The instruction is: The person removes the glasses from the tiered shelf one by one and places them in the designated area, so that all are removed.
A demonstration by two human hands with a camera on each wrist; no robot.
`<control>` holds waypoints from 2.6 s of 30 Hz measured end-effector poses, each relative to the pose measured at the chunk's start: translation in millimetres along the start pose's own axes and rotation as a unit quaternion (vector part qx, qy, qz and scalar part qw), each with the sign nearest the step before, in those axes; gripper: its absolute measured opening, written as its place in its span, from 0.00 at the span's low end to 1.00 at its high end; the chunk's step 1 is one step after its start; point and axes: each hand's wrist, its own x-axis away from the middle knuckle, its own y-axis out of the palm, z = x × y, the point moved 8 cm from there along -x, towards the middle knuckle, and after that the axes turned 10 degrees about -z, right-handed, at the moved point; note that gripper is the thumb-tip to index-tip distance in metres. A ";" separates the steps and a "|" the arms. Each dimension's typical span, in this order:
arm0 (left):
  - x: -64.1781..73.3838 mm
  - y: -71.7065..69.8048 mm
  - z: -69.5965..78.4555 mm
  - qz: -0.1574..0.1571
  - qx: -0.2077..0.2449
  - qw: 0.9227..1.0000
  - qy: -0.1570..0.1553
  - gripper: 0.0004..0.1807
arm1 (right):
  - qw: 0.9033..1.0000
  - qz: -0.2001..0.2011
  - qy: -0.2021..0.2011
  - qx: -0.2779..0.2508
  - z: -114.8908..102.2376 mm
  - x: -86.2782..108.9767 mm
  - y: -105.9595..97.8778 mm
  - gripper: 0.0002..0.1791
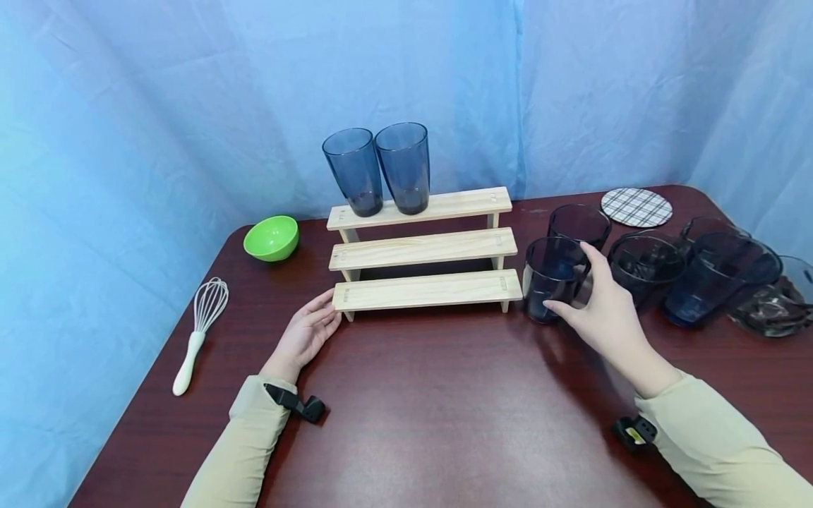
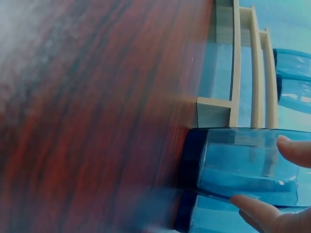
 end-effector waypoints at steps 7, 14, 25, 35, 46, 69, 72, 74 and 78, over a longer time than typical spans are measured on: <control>0.4 0.1 0.2 0.004 -0.006 1.000 -0.002 0.29 | 1.000 0.001 0.011 -0.012 -0.7 2.0 -4.1 0.53; -0.2 -1.0 -0.3 0.002 -0.006 1.000 0.002 0.29 | 0.999 -0.004 0.014 -0.031 -3.3 2.8 -8.7 0.53; -0.5 -0.3 -0.2 0.000 0.000 1.000 0.007 0.29 | 0.999 -0.014 0.027 -0.041 -7.4 4.0 -16.1 0.53; -1.0 -1.6 -1.0 0.002 -0.001 1.000 0.008 0.29 | 0.998 -0.003 0.022 -0.053 -12.6 5.9 -24.3 0.52; -1.0 -0.8 -0.1 -0.005 -0.002 1.000 0.008 0.29 | 0.994 0.077 -0.019 -0.078 -25.4 12.8 -41.3 0.48; -0.7 -0.7 -0.1 -0.002 0.000 1.000 0.002 0.29 | 0.970 0.026 -0.193 -0.148 -78.7 11.4 -6.5 0.35; -0.2 -0.4 0.0 0.000 -0.003 1.000 0.000 0.29 | 0.970 0.012 -0.192 -0.148 -81.7 8.9 1.2 0.33; 0.1 -0.4 0.1 0.000 -0.006 1.000 -0.001 0.29 | 0.970 0.001 -0.189 -0.150 -82.6 6.7 6.6 0.32; 0.1 -0.8 -0.7 0.001 -0.005 1.000 -0.002 0.29 | 0.974 -0.017 -0.176 -0.144 -82.6 1.9 16.5 0.31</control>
